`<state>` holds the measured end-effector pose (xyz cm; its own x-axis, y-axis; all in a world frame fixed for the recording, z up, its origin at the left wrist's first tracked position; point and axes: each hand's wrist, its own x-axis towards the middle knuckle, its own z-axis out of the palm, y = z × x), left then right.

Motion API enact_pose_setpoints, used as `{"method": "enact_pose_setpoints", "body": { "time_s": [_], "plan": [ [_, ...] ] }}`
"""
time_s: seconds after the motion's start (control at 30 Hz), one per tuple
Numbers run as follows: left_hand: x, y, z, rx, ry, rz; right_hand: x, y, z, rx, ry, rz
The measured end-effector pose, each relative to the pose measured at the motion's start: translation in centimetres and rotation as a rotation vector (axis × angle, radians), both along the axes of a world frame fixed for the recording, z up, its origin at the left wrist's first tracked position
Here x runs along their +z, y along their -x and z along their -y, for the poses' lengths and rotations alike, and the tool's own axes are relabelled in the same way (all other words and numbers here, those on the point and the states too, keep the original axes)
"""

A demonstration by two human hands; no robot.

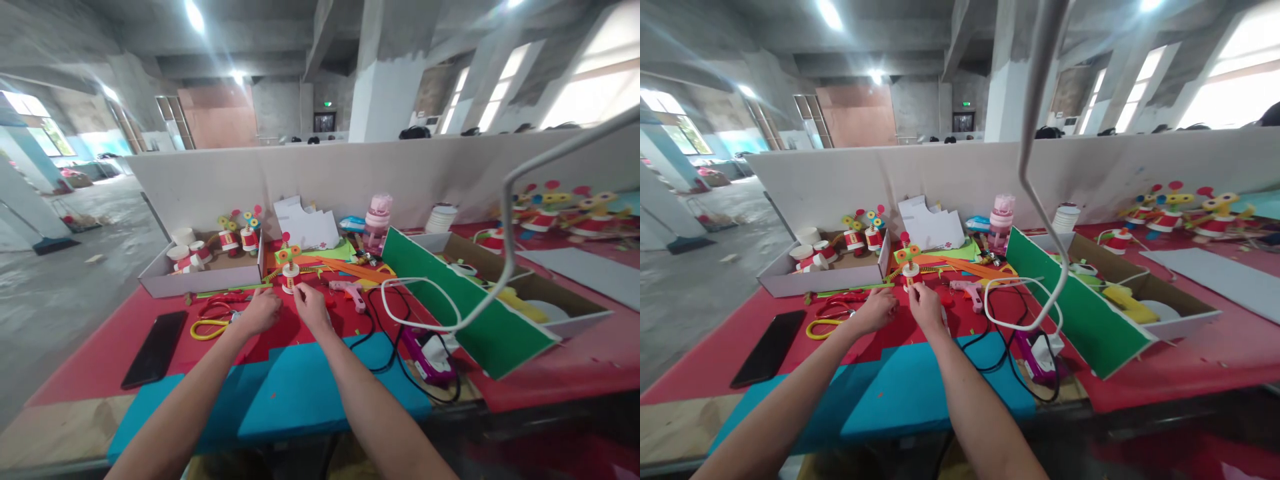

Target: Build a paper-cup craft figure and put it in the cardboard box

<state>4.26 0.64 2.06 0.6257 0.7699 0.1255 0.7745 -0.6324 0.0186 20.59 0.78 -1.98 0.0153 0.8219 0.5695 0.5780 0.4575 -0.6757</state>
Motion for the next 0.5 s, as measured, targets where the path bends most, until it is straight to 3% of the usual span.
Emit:
{"method": "enact_pose_setpoints", "body": {
  "time_s": [0.07, 0.17, 0.3, 0.4, 0.5],
  "plan": [
    [1.0, 0.6, 2.7, -0.013, 0.041, 0.127, -0.1, -0.2, -0.2, -0.022, -0.003, -0.017],
    [1.9, 0.9, 8.6, -0.129, 0.243, 0.208, -0.3, -0.1, -0.3, -0.041, 0.020, -0.017],
    [1.0, 0.3, 15.7, -0.261, 0.436, 0.129, -0.3, 0.7, 0.3, 0.074, 0.066, 0.031],
    [0.4, 0.1, 17.6, -0.304, 0.410, 0.060, -0.2, 1.2, 0.5, 0.175, -0.012, 0.057],
    [1.3, 0.4, 16.4, -0.263, 0.395, 0.113, -0.2, 1.3, 0.4, 0.236, -0.064, 0.027]
  ]
}}
